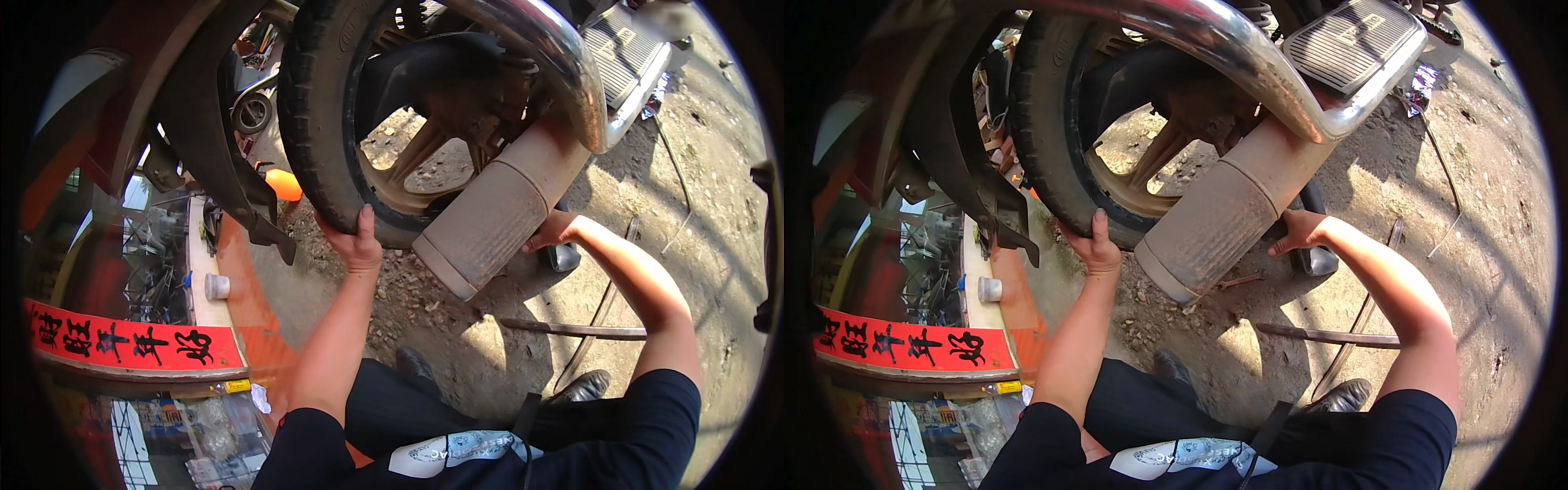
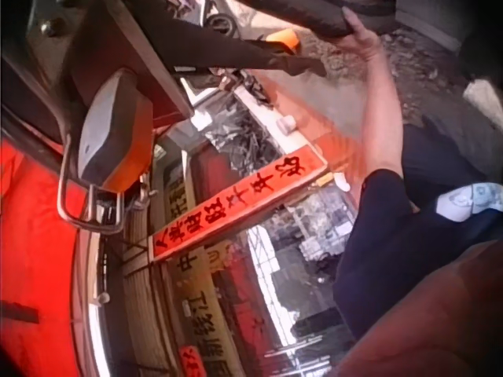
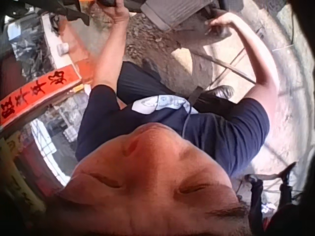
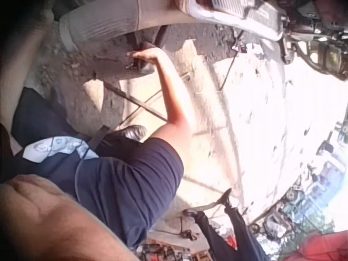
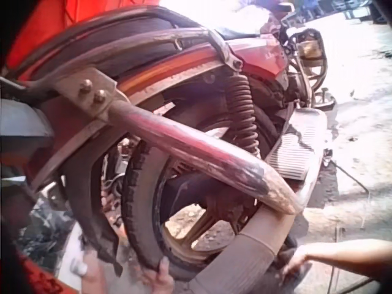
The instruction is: The person uses a tire iron to pry the rear tire off a motorcycle rim. They repeatedly lever the bead away from the rim, rotate the wheel, and work the tire off until the inner tube is removed and held in hand.
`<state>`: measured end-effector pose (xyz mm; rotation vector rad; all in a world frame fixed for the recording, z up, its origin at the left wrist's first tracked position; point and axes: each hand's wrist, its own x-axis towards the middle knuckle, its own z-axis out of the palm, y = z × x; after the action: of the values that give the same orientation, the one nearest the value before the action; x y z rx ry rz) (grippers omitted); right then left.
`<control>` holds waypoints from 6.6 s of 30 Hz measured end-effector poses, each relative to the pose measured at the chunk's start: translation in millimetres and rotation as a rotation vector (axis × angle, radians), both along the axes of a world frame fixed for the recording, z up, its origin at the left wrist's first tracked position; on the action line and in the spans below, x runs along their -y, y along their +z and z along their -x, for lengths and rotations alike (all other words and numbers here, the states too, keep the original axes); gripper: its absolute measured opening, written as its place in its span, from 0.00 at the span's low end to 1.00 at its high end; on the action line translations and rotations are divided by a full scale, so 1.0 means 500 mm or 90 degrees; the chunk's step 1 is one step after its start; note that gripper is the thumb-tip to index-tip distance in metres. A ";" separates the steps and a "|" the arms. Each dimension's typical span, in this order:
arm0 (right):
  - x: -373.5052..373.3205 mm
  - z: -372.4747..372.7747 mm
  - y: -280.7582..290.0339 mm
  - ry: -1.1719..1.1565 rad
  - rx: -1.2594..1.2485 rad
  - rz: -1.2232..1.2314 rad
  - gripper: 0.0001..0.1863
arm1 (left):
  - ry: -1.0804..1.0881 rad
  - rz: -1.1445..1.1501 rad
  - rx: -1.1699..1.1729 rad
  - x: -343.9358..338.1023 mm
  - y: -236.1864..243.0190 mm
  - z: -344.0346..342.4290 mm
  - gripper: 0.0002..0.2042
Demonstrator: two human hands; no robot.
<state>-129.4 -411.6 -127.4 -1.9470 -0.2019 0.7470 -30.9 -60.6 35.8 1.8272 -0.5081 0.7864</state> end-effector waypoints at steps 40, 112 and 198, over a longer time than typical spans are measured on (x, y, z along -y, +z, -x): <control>-0.306 -0.012 0.092 -0.068 0.512 -0.150 0.29 | -0.523 0.434 -0.594 -0.124 0.014 -0.151 0.27; -0.967 -0.145 0.112 -0.224 -0.051 -0.203 0.20 | -0.164 1.473 -0.583 -0.633 -0.402 -0.006 0.08; -0.680 -0.079 0.276 -0.758 0.312 -0.085 0.47 | -0.536 0.099 -0.530 0.171 -0.197 -0.687 0.26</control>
<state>-89.8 -71.5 10.7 -1.6862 0.5716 -0.5103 312.4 -146.2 -62.8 1.4192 -0.5582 -0.4844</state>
